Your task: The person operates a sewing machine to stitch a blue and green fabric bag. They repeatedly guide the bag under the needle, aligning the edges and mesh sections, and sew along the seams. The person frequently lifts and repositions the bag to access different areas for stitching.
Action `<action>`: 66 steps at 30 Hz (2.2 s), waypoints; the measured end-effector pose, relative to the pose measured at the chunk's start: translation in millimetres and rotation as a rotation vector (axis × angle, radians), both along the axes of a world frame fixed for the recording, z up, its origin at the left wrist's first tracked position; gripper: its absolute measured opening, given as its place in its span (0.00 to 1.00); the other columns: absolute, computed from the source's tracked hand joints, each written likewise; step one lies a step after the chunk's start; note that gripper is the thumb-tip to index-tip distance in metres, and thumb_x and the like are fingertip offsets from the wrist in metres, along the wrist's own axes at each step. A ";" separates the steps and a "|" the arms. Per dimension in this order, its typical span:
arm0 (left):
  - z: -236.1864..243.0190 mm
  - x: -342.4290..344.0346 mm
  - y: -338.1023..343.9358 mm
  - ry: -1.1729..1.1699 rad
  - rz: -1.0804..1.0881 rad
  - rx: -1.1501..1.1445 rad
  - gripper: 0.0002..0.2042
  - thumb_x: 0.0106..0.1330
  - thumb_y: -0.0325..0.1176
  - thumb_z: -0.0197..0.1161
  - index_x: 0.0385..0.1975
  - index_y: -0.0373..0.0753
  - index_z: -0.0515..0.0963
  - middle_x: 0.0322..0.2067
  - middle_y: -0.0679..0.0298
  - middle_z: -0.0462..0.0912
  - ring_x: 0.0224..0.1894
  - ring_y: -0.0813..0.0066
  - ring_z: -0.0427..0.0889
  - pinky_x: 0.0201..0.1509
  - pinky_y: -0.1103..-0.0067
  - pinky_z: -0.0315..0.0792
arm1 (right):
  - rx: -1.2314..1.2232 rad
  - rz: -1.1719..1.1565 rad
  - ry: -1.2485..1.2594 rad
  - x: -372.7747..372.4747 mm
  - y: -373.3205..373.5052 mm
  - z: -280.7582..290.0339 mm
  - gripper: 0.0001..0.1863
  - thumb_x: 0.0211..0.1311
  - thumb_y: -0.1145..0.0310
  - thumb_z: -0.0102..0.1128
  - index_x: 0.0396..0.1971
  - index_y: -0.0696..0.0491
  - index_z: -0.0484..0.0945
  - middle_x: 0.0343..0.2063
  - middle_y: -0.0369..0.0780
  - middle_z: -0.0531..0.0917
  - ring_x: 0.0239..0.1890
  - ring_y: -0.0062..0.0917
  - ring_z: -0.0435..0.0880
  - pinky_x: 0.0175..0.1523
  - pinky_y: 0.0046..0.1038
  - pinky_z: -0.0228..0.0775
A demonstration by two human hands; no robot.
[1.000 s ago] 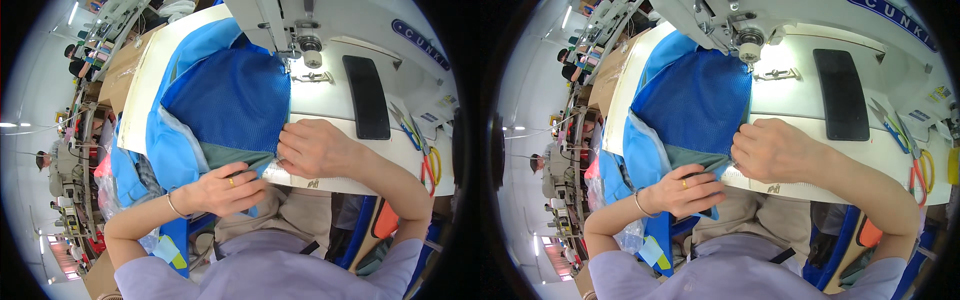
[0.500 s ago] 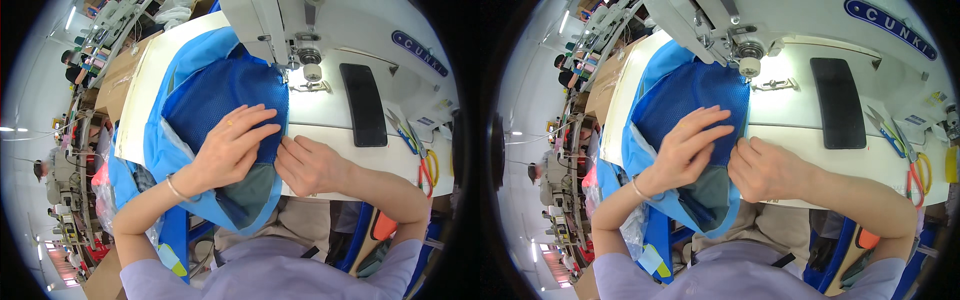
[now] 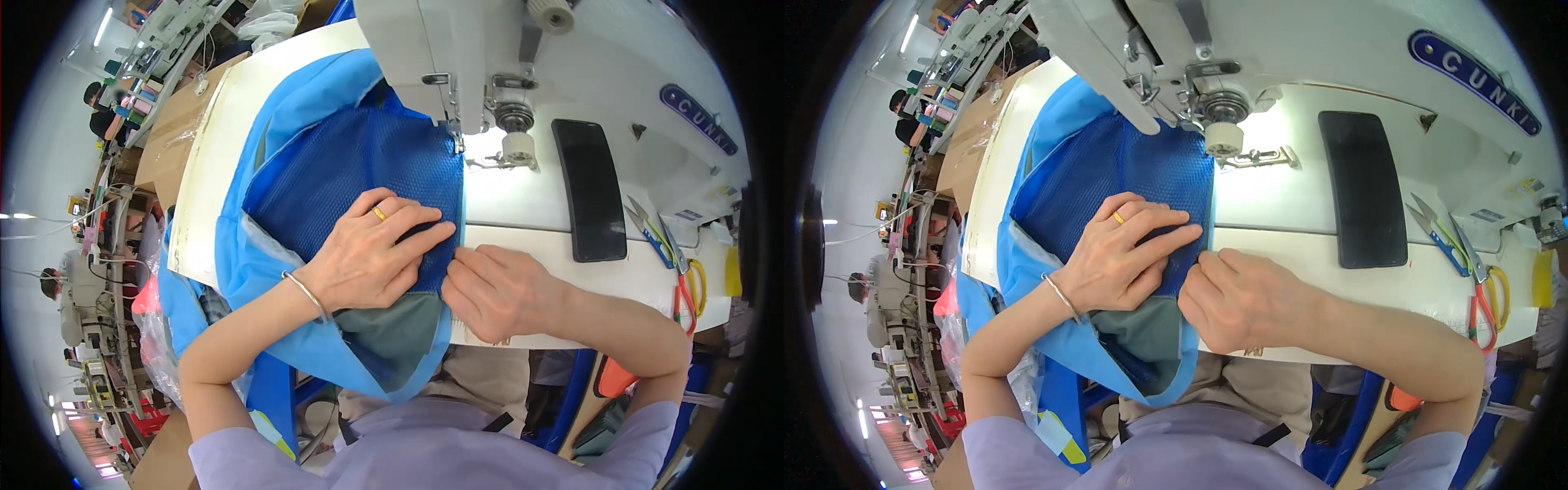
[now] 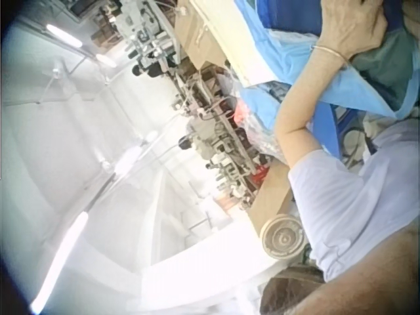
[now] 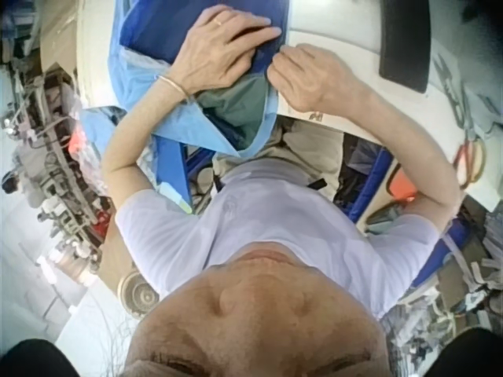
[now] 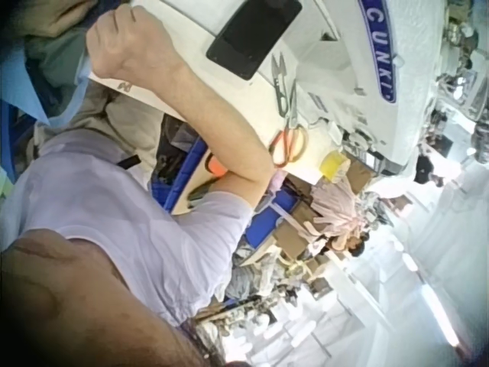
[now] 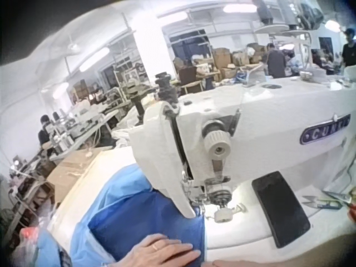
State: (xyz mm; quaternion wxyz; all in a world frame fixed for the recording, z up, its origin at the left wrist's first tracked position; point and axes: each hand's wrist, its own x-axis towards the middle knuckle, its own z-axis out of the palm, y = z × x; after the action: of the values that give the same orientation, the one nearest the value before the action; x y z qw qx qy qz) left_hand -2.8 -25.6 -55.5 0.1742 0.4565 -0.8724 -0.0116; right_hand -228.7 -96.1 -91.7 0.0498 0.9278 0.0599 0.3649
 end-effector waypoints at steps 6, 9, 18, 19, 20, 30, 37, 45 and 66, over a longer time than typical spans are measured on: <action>0.1 2.3 -9.9 0.067 -0.058 -0.001 0.23 0.52 0.28 0.65 0.51 0.41 0.84 0.48 0.62 0.82 0.43 0.65 0.81 0.56 0.64 0.72 | 0.051 0.016 0.017 -0.7 -1.4 2.7 0.12 0.34 0.71 0.60 0.23 0.61 0.78 0.23 0.43 0.77 0.31 0.32 0.81 0.33 0.26 0.72; -2.6 3.6 -16.9 0.087 -0.083 -0.045 0.23 0.48 0.29 0.66 0.49 0.41 0.84 0.46 0.62 0.81 0.39 0.65 0.79 0.53 0.66 0.73 | 0.082 0.003 0.020 -1.0 -2.1 4.9 0.14 0.35 0.71 0.60 0.26 0.62 0.80 0.26 0.44 0.79 0.34 0.33 0.83 0.35 0.27 0.75; -13.1 16.6 -49.8 0.093 -0.164 -0.084 0.25 0.46 0.29 0.67 0.50 0.41 0.83 0.45 0.62 0.80 0.42 0.62 0.78 0.53 0.65 0.73 | 0.115 -0.130 0.037 2.5 -14.3 4.3 0.14 0.39 0.72 0.63 0.30 0.60 0.81 0.31 0.44 0.81 0.39 0.33 0.85 0.36 0.27 0.76; -12.1 17.6 -54.0 0.080 -0.163 -0.070 0.25 0.46 0.29 0.67 0.51 0.42 0.82 0.46 0.62 0.80 0.45 0.60 0.78 0.55 0.62 0.74 | 0.125 -0.147 0.038 3.1 -16.0 2.8 0.14 0.39 0.72 0.63 0.30 0.60 0.80 0.31 0.44 0.81 0.40 0.33 0.85 0.36 0.27 0.76; -13.0 19.4 -58.5 0.093 -0.174 -0.076 0.25 0.46 0.28 0.67 0.51 0.42 0.83 0.46 0.62 0.80 0.45 0.59 0.79 0.57 0.61 0.74 | 0.160 -0.152 0.024 4.4 -17.4 1.4 0.14 0.40 0.72 0.63 0.31 0.60 0.80 0.31 0.44 0.81 0.40 0.33 0.85 0.36 0.27 0.77; -19.6 37.7 -99.3 0.160 -0.344 -0.079 0.22 0.52 0.24 0.64 0.51 0.41 0.83 0.45 0.61 0.85 0.45 0.59 0.84 0.50 0.64 0.79 | 0.249 -0.236 0.052 10.1 -21.8 -1.0 0.14 0.46 0.74 0.64 0.34 0.63 0.81 0.40 0.48 0.84 0.48 0.37 0.85 0.45 0.32 0.79; -7.5 39.9 -99.2 0.074 -0.341 -0.111 0.22 0.53 0.24 0.65 0.51 0.40 0.83 0.45 0.60 0.85 0.43 0.57 0.85 0.47 0.63 0.79 | 0.168 -0.236 0.076 8.9 -20.3 2.3 0.18 0.46 0.74 0.64 0.39 0.67 0.82 0.43 0.52 0.84 0.50 0.42 0.84 0.51 0.36 0.78; 41.5 -2.3 -30.5 -0.028 -0.017 0.086 0.17 0.56 0.25 0.68 0.48 0.37 0.84 0.44 0.58 0.86 0.42 0.59 0.86 0.48 0.69 0.79 | 0.044 -0.091 -0.081 -5.4 3.5 5.5 0.16 0.49 0.66 0.63 0.35 0.63 0.83 0.34 0.47 0.83 0.42 0.36 0.84 0.44 0.31 0.76; 34.3 -34.4 -28.4 -0.127 0.343 0.049 0.17 0.54 0.31 0.76 0.43 0.39 0.79 0.33 0.63 0.82 0.28 0.67 0.83 0.29 0.74 0.75 | 0.146 -0.065 0.012 -3.7 20.2 -7.7 0.09 0.43 0.65 0.63 0.19 0.56 0.82 0.23 0.36 0.78 0.32 0.25 0.76 0.33 0.25 0.62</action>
State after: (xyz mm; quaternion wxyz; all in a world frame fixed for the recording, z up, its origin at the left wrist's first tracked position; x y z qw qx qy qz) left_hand -37.2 -54.0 -21.3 0.1070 0.6026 -0.7904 0.0261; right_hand -232.4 -75.8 -99.4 -0.0064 0.9326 0.0032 0.3607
